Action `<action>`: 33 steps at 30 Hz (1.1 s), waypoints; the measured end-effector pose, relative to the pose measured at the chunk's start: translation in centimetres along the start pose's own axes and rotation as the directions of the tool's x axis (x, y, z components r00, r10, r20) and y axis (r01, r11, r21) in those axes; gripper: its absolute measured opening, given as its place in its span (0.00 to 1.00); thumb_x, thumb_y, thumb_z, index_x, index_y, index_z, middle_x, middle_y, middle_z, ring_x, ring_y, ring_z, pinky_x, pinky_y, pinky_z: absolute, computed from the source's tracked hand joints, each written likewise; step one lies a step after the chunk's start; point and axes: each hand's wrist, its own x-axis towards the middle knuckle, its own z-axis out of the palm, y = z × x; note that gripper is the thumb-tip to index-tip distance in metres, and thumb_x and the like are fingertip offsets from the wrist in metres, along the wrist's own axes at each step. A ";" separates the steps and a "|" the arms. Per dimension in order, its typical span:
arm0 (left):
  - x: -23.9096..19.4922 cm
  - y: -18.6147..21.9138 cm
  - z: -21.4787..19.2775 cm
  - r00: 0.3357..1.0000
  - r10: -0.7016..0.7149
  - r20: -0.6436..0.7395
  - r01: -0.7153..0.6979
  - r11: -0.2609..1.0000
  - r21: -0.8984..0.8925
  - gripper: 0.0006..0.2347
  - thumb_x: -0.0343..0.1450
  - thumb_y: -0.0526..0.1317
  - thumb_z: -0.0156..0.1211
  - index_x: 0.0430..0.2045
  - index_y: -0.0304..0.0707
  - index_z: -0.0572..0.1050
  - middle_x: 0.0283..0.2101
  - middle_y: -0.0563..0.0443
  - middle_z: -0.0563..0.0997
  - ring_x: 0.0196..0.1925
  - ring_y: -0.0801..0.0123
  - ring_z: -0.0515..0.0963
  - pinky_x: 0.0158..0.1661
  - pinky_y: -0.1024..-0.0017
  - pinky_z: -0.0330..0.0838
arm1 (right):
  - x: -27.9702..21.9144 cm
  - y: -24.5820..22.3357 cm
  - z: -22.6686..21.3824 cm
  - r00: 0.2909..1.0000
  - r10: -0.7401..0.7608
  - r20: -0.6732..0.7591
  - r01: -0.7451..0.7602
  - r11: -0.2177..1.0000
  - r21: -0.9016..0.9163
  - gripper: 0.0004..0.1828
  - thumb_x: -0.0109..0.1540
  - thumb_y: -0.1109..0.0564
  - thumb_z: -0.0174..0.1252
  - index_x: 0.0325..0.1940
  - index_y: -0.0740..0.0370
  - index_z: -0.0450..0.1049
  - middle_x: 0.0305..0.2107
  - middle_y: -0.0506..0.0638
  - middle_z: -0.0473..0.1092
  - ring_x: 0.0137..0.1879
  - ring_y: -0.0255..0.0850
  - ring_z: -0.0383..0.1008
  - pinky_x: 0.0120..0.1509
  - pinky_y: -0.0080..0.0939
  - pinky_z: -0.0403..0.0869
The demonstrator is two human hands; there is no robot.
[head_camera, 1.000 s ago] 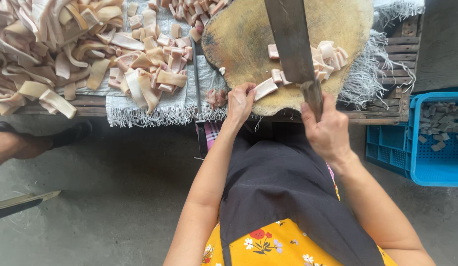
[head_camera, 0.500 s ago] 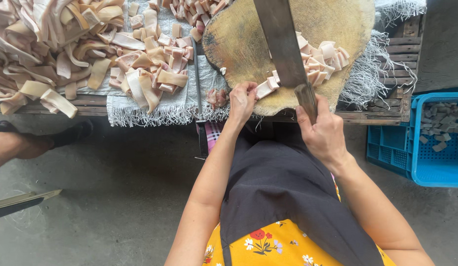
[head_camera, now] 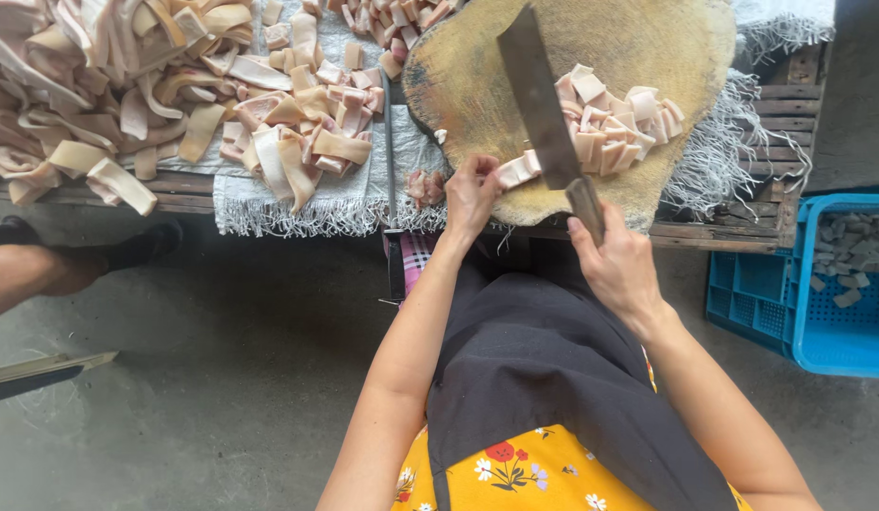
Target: The person uses a large cleaver to chop strips of pale meat into small cubes on a wooden cutting board. The chopped pieces are pushed aside on the board as the task continues.
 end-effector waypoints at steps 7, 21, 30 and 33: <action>1.7 -7.8 -9.8 0.943 0.016 -0.333 -0.133 0.935 -0.330 0.18 0.75 0.32 0.57 0.60 0.33 0.67 0.54 0.42 0.74 0.50 0.61 0.83 0.44 0.69 0.79 | -2.0 1.1 0.2 0.976 0.088 0.197 -0.068 0.992 -0.107 0.26 0.65 0.45 0.58 0.61 0.64 0.70 0.24 0.66 0.76 0.32 0.59 0.81 0.39 0.55 0.77; 10.0 -13.4 -20.3 0.935 0.137 -0.328 0.195 0.573 0.796 0.15 0.71 0.34 0.58 0.51 0.52 0.79 0.60 0.44 0.72 0.66 0.47 0.67 0.64 0.56 0.64 | 0.1 5.8 -0.1 0.960 0.278 -0.018 -0.271 0.919 -0.287 0.27 0.70 0.41 0.53 0.62 0.65 0.68 0.32 0.78 0.74 0.43 0.75 0.75 0.49 0.67 0.73; 2.6 6.5 -24.2 0.963 0.088 -0.255 -0.033 0.977 0.210 0.12 0.78 0.41 0.58 0.51 0.32 0.80 0.43 0.44 0.80 0.29 0.75 0.81 0.28 0.77 0.78 | 0.4 5.9 -0.6 0.946 0.323 0.038 -0.305 0.922 -0.237 0.28 0.71 0.41 0.51 0.62 0.68 0.64 0.35 0.80 0.73 0.46 0.76 0.75 0.53 0.67 0.73; 0.9 13.0 -21.5 0.985 0.128 -0.119 -0.123 0.991 0.052 0.12 0.77 0.40 0.58 0.52 0.34 0.79 0.39 0.49 0.85 0.29 0.78 0.83 0.29 0.80 0.80 | 0.2 6.2 -0.4 0.938 0.343 0.037 -0.328 0.920 -0.214 0.28 0.70 0.41 0.51 0.63 0.66 0.64 0.37 0.80 0.73 0.48 0.76 0.74 0.53 0.67 0.72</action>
